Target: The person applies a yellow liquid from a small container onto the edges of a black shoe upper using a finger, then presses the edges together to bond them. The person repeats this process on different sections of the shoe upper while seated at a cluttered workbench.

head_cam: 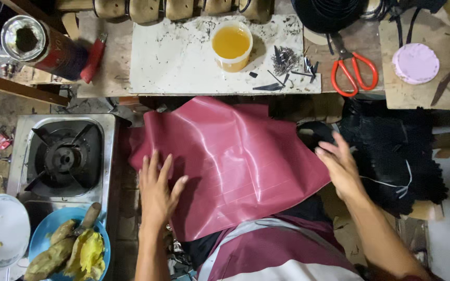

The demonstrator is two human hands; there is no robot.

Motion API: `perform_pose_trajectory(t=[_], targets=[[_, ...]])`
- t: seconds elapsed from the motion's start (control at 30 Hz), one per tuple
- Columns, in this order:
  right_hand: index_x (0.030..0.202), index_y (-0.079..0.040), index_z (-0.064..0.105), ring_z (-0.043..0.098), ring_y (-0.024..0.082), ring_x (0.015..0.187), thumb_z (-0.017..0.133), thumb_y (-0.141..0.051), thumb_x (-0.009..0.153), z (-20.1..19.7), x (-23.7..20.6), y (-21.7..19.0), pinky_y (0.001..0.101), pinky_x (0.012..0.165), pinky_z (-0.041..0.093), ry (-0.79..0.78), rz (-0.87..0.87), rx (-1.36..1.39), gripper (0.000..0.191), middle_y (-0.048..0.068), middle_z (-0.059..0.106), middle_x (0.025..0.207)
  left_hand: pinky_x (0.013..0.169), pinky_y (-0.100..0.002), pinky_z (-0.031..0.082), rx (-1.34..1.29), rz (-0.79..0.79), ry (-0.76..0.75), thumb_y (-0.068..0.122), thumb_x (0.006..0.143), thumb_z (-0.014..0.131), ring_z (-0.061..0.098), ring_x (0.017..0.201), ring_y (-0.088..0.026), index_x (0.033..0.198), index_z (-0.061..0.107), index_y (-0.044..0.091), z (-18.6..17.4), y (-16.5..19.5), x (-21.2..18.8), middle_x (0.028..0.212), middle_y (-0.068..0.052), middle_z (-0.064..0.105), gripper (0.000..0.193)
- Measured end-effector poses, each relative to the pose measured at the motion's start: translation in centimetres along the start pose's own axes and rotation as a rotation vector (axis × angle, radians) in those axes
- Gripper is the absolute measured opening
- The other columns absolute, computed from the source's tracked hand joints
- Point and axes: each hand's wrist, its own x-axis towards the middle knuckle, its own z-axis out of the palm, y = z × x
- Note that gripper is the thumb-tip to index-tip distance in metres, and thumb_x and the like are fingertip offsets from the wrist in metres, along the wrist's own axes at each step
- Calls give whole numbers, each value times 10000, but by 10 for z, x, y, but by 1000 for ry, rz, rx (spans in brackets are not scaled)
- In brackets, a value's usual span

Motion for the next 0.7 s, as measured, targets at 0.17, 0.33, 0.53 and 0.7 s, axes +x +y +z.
perform_pose_trajectory(t=[0.17,0.33,0.53,0.7], targets=[[1590,-101,280,684,230,957,714,22,821,66,33,-11,368,821,557,-244,132,-160,891,169,715,1150,1176,-621,260,166,52,62,434,927,676,342,1452,-466,1437,575,139,22,-10,39,1568,-174,441,597],[1431,-16,515,655,137,840,655,168,793,75,56,-7,291,795,597,-80,-135,220,679,64,664,928,1196,-606,297,29,42,141,350,966,668,387,1453,-483,1444,559,76,21,-18,41,1570,-231,439,562],[1261,-17,639,606,94,838,668,176,852,74,54,3,259,776,553,156,-275,165,453,14,629,914,1257,-607,283,-15,127,201,264,1007,661,357,1510,-496,1453,544,21,17,16,26,1618,-273,397,521],[1389,-45,579,615,95,872,642,117,883,10,44,7,257,810,536,-75,-211,181,535,17,650,944,1265,-621,261,-15,200,177,311,1035,616,312,1537,-502,1453,534,31,33,61,32,1619,-260,389,510]])
